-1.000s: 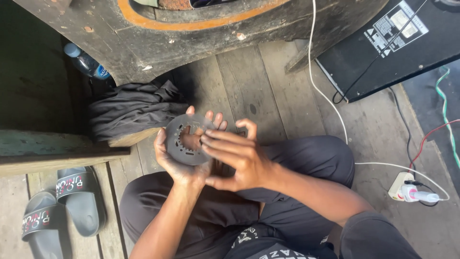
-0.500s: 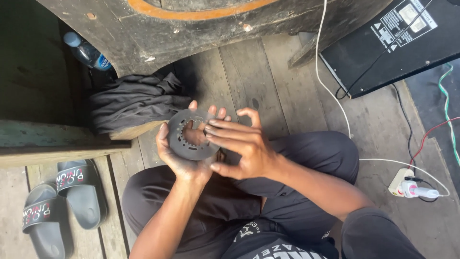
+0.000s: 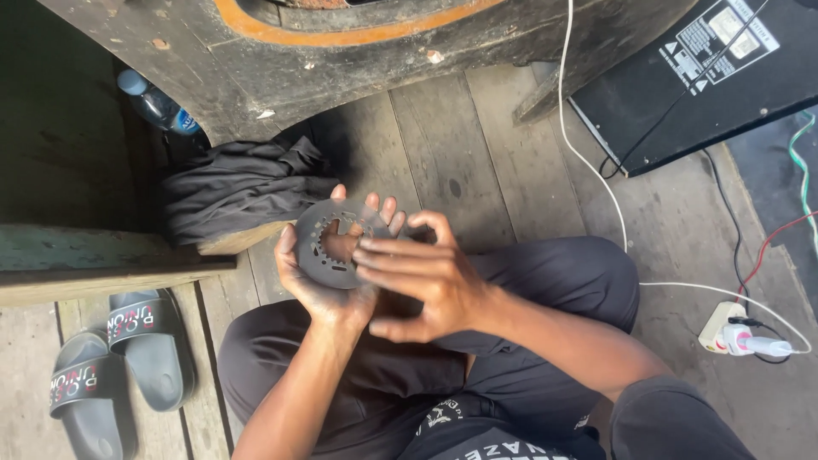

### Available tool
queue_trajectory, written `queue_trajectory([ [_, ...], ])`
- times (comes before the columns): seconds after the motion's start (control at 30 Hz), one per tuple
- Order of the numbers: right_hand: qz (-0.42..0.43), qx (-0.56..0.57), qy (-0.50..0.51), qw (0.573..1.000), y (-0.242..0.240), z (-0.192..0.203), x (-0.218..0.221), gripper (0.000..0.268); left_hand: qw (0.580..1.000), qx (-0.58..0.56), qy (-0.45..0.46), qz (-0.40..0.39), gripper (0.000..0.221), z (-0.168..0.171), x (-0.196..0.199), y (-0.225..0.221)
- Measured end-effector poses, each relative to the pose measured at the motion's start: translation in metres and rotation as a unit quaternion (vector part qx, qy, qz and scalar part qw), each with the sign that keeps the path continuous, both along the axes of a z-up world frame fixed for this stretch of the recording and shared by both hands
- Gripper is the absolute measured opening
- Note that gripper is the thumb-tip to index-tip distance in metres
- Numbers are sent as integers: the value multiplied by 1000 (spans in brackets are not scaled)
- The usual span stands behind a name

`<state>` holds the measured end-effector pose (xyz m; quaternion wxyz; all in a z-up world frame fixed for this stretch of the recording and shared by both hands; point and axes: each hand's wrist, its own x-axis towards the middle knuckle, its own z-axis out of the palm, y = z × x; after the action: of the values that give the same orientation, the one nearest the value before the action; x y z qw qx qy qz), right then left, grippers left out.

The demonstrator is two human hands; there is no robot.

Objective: Sanding the edges and surface of a circular metal disc using a small piece of sandpaper to smooth the finish.

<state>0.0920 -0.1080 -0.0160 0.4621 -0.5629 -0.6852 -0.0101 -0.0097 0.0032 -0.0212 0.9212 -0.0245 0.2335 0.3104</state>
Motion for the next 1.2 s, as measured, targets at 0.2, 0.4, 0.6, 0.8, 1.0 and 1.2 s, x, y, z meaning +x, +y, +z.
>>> queue_trajectory([
  [0.2,5,1,-6,1000,-6,1,-2,60,1000,8,18,-3,81,0,5,-4],
  [0.4,-33,-5,-13,999,1,-8,23,58,1000,24,-5,-2,80,-6,10,-3],
  [0.6,12,-2,19,1000,-9,-12,4,61,1000,9,14,-3,82,-8,10,-5],
  [0.8,-22,-10,-4,1000,-10,-5,2,69,1000,-8,11,5,80,-1,13,-9],
  [1.0,-29,-1,5,1000,-5,-3,20,61,1000,-7,-8,2,82,-9,17,-8],
  [1.2,-17,23,16,999,-6,-17,15,53,1000,0,30,6,83,-8,20,-8],
])
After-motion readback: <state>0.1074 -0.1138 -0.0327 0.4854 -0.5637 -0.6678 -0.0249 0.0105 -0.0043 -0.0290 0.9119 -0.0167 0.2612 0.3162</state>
